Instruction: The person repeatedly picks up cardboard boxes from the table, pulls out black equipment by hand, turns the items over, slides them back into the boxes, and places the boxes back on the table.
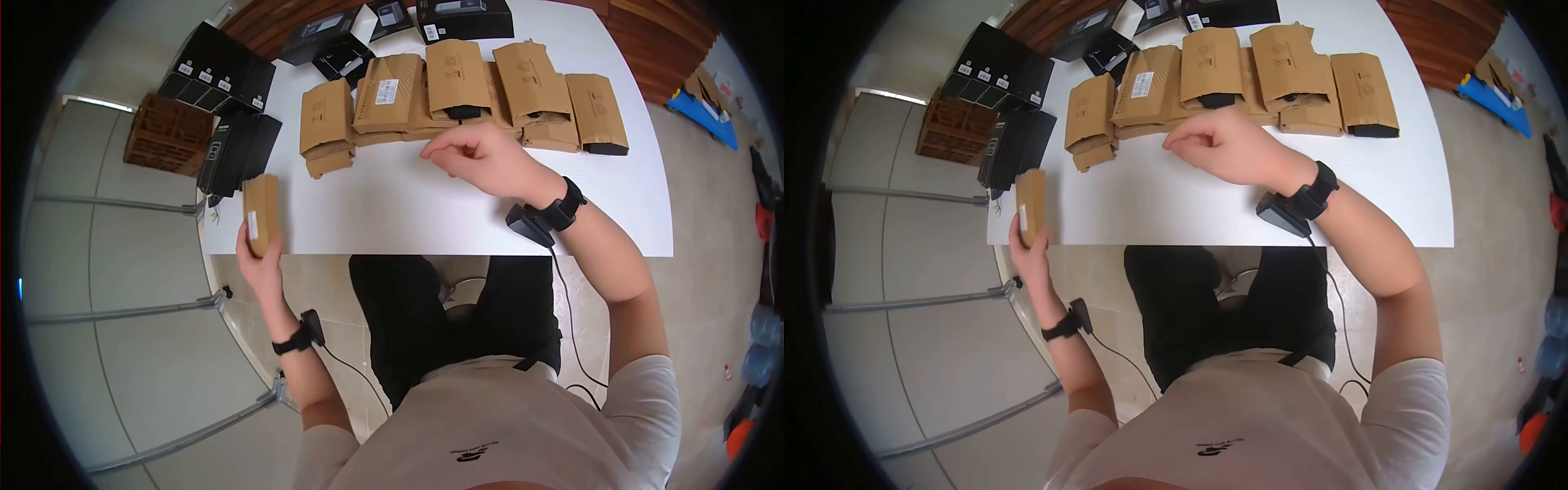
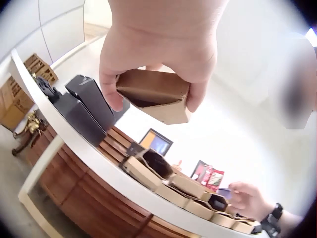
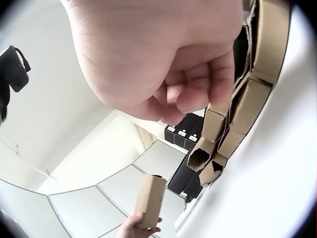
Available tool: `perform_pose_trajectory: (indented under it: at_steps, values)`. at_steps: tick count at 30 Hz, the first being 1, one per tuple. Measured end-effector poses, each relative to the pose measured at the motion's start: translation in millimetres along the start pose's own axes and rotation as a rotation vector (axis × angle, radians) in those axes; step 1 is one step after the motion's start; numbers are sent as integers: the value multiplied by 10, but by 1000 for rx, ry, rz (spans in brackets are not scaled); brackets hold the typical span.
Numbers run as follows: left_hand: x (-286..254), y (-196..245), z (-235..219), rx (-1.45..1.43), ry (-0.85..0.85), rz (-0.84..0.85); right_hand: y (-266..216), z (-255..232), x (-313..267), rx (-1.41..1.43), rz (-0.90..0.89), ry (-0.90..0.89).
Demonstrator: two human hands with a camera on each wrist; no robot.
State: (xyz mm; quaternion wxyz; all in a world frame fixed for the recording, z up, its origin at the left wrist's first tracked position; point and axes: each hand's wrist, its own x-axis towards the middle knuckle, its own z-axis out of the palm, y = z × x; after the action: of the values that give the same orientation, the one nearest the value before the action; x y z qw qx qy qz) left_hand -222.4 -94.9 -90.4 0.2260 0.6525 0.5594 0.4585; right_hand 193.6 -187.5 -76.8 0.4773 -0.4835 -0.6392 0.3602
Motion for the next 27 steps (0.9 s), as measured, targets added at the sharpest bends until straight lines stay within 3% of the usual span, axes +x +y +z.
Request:
perform_pose_trajectory:
  at_steps: [1,3,9,16,18,23,27]
  values:
    - [103,-61,56,0,8,1,9,1,13,111,27,-2]
    - [317,-143,188,269,-1,46,-87,-41,15,168,76,1]
    - [694,122,644,688,-96,-38,-61,-48,20,250,146,17]
    - [1020,19,965,721,-103,37,-50,-48,7,215,113,-36]
    - [1049,-56,1004,716,-185,82,-58,-42,4,221,111,-32]
    - [1298,-384,731,484,-382,102,-22,-34,4,236,92,-3]
    - [1121,-178,565,522,-467,99,-18,-81,30,162,73,21]
